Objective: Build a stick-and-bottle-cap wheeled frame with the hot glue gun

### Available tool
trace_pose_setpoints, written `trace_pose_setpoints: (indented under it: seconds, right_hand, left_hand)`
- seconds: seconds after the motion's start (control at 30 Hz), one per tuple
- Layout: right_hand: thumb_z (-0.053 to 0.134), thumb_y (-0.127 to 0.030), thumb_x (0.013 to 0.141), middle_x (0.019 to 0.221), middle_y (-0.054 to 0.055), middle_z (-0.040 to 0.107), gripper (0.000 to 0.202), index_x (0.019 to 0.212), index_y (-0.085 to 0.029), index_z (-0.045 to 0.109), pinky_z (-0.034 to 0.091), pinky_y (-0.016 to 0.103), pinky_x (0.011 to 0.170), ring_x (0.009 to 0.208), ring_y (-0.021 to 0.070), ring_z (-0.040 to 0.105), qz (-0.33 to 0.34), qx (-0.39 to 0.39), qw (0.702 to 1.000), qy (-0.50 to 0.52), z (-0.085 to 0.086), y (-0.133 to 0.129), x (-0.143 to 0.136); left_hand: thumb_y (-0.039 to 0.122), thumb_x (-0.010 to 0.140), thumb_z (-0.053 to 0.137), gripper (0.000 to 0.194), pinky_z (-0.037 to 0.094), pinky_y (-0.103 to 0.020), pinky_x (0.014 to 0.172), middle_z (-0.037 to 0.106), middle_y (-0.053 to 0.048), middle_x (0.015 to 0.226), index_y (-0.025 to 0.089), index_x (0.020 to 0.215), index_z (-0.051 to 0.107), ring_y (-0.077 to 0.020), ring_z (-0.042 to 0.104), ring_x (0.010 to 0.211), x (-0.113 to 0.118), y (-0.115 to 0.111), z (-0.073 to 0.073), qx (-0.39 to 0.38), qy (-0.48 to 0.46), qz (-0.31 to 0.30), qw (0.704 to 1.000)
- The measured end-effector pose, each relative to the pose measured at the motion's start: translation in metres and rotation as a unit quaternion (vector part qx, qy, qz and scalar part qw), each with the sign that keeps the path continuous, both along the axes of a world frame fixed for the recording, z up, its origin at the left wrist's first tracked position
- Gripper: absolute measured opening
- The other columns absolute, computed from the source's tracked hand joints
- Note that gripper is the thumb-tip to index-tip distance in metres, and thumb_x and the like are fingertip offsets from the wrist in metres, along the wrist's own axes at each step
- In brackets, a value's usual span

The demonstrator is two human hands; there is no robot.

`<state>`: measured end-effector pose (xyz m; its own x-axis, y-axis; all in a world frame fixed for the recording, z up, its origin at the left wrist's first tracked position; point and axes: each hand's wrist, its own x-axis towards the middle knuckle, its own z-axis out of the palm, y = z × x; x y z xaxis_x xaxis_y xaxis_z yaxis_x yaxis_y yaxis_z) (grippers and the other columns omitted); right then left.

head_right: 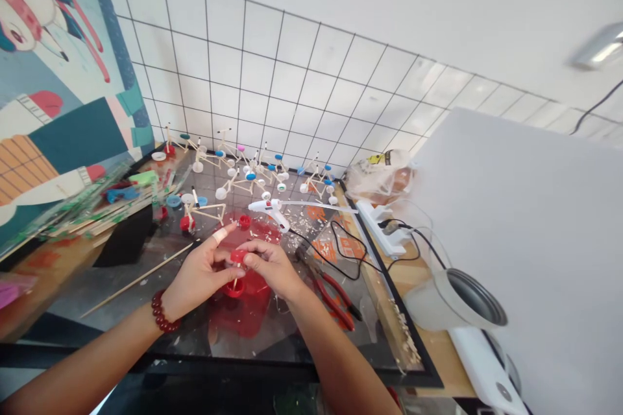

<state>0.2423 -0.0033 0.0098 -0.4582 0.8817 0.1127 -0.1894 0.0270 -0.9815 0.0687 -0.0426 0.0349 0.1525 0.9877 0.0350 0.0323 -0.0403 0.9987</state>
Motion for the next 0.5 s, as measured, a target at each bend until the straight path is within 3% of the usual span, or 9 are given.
trace_pose_setpoints:
  seconds: [0.13,0.33,0.5]
  right_hand:
    - [0.078,-0.059,0.071,0.083,0.003,0.071,0.045,0.096,-0.021,0.076,0.048,0.029,0.072,0.072,0.016,0.059,-0.023,-0.003,1.0,0.009,0.0,-0.0005,-0.0006]
    - [0.067,-0.064,0.079,0.079,0.005,0.07,0.048,0.094,-0.019,0.076,0.046,0.029,0.068,0.066,0.0148,0.056,-0.035,-0.034,0.998,0.044,-0.0033,0.0002,-0.0022]
    - [0.079,-0.049,0.075,0.086,0.003,0.073,0.034,0.096,-0.022,0.077,0.05,0.03,0.075,0.075,0.0155,0.062,-0.007,-0.028,0.999,-0.013,0.0007,-0.0025,-0.0023]
  left_hand:
    - [0.024,0.069,0.077,0.094,0.05,-0.026,0.065,0.069,0.005,0.065,0.018,0.152,0.032,-0.0142,0.063,0.058,-0.0004,0.0013,0.0016,-0.019,-0.022,0.0,1.0]
    - [0.022,0.067,0.077,0.095,0.051,-0.027,0.065,0.068,0.005,0.065,0.015,0.15,0.032,-0.0143,0.063,0.059,-0.0013,0.0045,0.0046,-0.071,-0.055,-0.015,0.996]
    - [0.022,0.068,0.076,0.096,0.051,-0.027,0.063,0.066,0.006,0.061,0.015,0.152,0.03,-0.0148,0.063,0.056,0.0004,0.003,0.0027,-0.078,-0.031,-0.031,0.996]
